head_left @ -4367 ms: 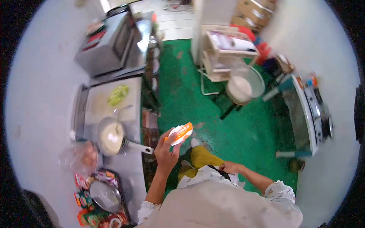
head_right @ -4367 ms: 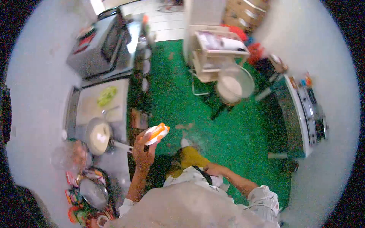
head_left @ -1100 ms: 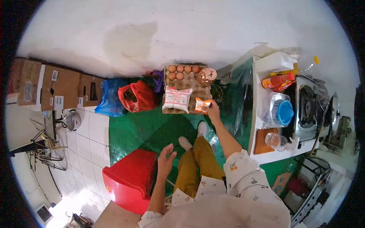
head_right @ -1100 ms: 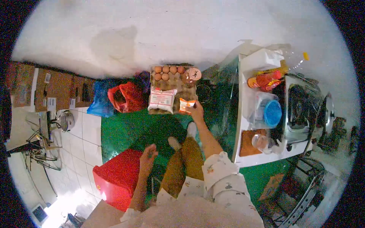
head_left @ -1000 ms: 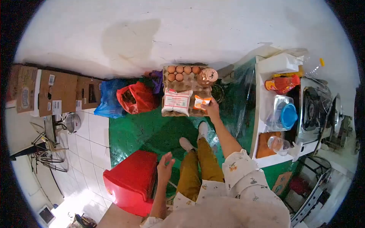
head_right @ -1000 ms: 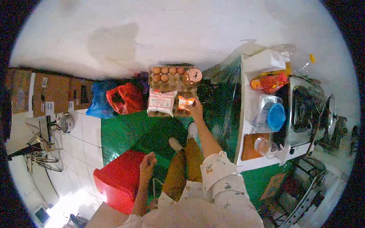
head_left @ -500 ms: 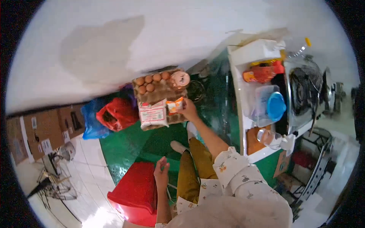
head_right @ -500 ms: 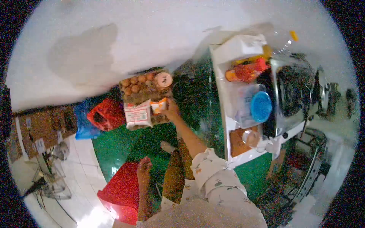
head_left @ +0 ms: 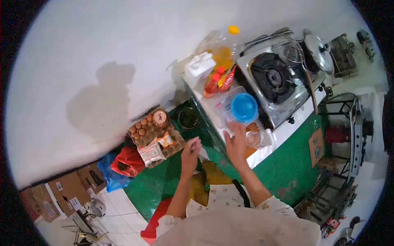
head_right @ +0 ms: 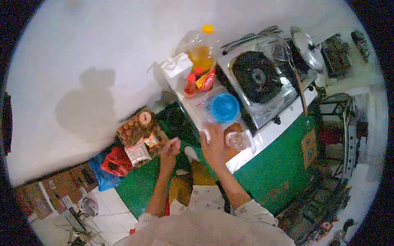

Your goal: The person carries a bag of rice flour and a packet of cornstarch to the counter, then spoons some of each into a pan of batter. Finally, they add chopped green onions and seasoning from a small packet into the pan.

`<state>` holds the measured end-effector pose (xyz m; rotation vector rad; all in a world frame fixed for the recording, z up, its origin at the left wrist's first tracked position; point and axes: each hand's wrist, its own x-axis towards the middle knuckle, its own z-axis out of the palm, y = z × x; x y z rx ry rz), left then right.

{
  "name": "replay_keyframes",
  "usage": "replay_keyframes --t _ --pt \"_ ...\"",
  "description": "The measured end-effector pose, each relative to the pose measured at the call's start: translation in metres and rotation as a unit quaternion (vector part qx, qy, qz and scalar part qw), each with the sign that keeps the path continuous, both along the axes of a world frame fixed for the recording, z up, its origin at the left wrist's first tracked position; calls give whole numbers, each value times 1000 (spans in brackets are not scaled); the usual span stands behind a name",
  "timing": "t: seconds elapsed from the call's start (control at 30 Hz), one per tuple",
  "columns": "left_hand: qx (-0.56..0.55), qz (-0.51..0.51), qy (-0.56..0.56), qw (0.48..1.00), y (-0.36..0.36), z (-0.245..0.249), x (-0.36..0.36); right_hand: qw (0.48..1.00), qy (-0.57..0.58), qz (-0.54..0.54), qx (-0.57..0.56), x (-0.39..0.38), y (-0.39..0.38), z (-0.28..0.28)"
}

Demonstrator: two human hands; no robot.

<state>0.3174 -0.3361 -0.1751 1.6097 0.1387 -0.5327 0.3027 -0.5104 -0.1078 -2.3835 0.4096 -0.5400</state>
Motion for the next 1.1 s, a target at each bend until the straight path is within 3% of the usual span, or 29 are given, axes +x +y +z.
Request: replay_keyframes --t 0.07,0.13,0.23,0.33,0.43,0.5,0.57,0.7,0.77,0.87,0.9,0.97,1.0,1.07,1.1 --pt "-45 -10 -31 998 -44 -3 19 998 -11 -61 -3 19 -28 10" --pt "-100 23 91 991 -83 -3 34 992 -25 -117 -41 36 -50 2" --pt "-93 33 153 983 -123 -10 49 979 -20 -170 -112 52 -78 -26" --pt "-7 29 104 994 -138 -22 53 981 144 -129 -19 55 -85 -34" --pt "30 16 99 994 -140 -14 56 970 189 -150 -12 59 -82 -33" --pt "34 12 104 994 -139 -14 58 974 159 -162 -22 61 -80 -32" --pt "11 18 10 1000 -138 -27 57 976 133 -167 -34 58 -77 -32" --pt "-46 31 93 994 -134 -45 58 975 33 -184 118 49 -58 19" --pt "-32 33 -3 999 -127 -89 49 968 -16 -175 180 38 -46 34" --pt "-90 66 43 993 -117 -58 47 958 -50 -138 244 15 -34 37" --pt "24 43 28 998 -117 -30 50 957 -42 -112 263 8 -29 35" --pt "59 31 -67 996 -108 -66 40 927 -27 -78 365 1 -8 55" --pt "67 59 -64 994 -92 -54 38 934 -16 -37 354 -2 1 52" --pt "-219 65 -15 974 -81 -13 31 943 -5 -9 332 -11 10 40" --pt "-230 60 -11 971 -78 -13 24 961 22 -2 275 -12 10 30"
